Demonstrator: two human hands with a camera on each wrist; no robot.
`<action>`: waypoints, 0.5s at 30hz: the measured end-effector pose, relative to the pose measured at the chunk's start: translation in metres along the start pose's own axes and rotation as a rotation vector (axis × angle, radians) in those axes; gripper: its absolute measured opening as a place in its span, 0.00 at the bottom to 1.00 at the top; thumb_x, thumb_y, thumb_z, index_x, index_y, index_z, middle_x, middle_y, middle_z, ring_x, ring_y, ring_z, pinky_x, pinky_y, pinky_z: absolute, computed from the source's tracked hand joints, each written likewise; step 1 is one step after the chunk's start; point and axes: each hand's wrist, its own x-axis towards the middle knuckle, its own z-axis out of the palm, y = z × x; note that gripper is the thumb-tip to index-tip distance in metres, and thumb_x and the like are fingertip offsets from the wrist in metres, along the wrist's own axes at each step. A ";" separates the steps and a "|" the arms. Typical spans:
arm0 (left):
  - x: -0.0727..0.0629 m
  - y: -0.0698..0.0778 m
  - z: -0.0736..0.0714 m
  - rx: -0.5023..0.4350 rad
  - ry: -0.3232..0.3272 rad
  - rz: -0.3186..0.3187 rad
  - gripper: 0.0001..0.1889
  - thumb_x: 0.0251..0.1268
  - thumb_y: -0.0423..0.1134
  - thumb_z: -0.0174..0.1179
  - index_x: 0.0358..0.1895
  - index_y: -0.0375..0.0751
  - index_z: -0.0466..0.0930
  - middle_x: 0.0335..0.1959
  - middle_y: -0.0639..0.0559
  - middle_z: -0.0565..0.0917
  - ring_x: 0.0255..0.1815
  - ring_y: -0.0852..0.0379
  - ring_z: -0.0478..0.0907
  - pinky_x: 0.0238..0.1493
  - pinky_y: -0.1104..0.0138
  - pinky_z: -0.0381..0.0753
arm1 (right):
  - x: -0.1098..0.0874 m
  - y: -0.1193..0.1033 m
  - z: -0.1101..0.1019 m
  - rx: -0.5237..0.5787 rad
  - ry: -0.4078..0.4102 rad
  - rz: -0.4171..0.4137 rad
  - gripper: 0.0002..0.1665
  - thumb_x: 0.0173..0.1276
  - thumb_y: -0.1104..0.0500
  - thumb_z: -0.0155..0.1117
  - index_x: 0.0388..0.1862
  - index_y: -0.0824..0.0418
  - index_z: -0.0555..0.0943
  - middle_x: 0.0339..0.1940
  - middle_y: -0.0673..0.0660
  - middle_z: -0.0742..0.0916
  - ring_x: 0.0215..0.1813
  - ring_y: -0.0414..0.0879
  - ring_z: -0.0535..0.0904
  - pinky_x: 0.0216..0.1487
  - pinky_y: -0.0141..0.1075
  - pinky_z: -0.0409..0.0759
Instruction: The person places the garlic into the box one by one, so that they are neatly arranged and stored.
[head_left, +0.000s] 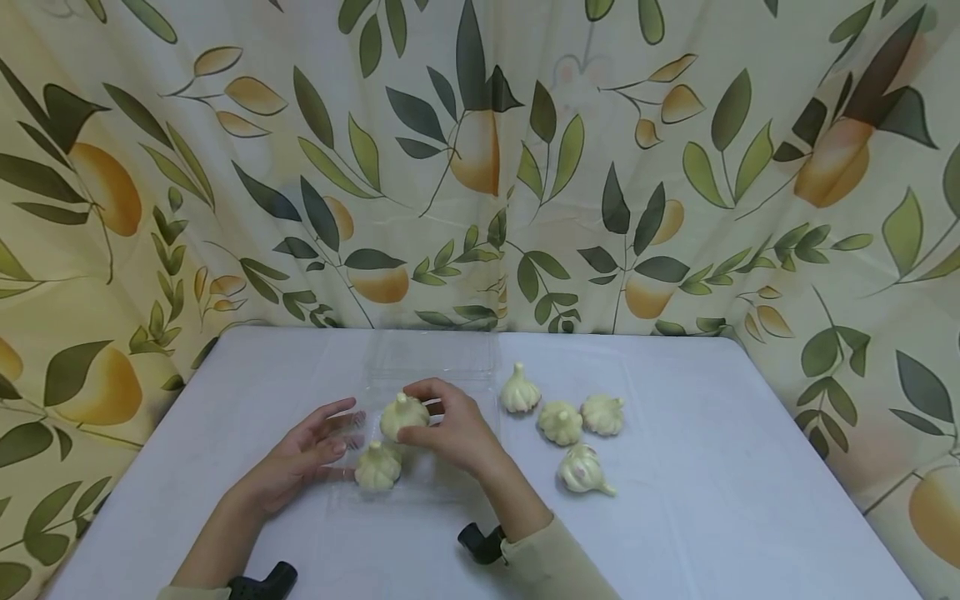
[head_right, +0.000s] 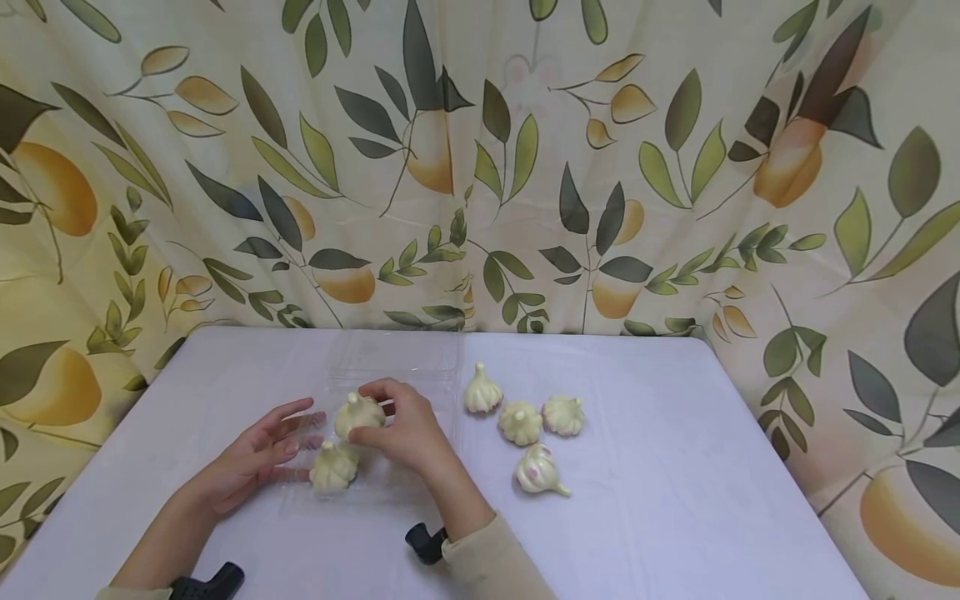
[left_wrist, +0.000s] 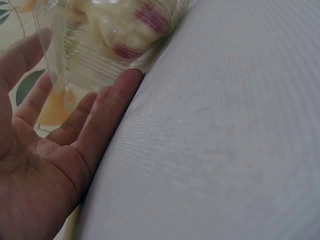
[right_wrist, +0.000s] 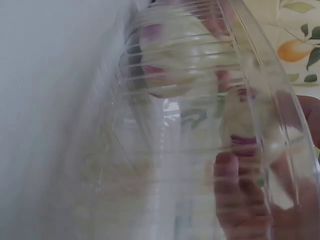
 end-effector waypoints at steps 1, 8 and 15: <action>0.000 0.000 0.000 0.000 -0.001 0.002 0.34 0.75 0.31 0.52 0.79 0.46 0.49 0.79 0.37 0.53 0.68 0.48 0.69 0.56 0.46 0.81 | 0.001 0.000 0.001 0.000 0.002 0.002 0.28 0.56 0.56 0.78 0.56 0.48 0.81 0.54 0.46 0.84 0.54 0.50 0.78 0.50 0.40 0.81; 0.000 0.000 0.000 -0.007 -0.018 0.024 0.34 0.75 0.29 0.50 0.80 0.44 0.48 0.79 0.36 0.52 0.67 0.50 0.70 0.56 0.46 0.81 | 0.004 0.001 0.009 0.001 0.011 0.014 0.27 0.56 0.57 0.78 0.56 0.49 0.81 0.54 0.46 0.84 0.54 0.50 0.78 0.49 0.40 0.81; -0.001 0.001 0.001 -0.008 -0.016 0.017 0.34 0.76 0.30 0.50 0.79 0.45 0.48 0.79 0.36 0.53 0.67 0.52 0.71 0.56 0.46 0.81 | 0.006 0.000 0.015 -0.016 0.021 0.001 0.28 0.55 0.56 0.78 0.56 0.49 0.82 0.53 0.46 0.84 0.53 0.48 0.79 0.48 0.39 0.81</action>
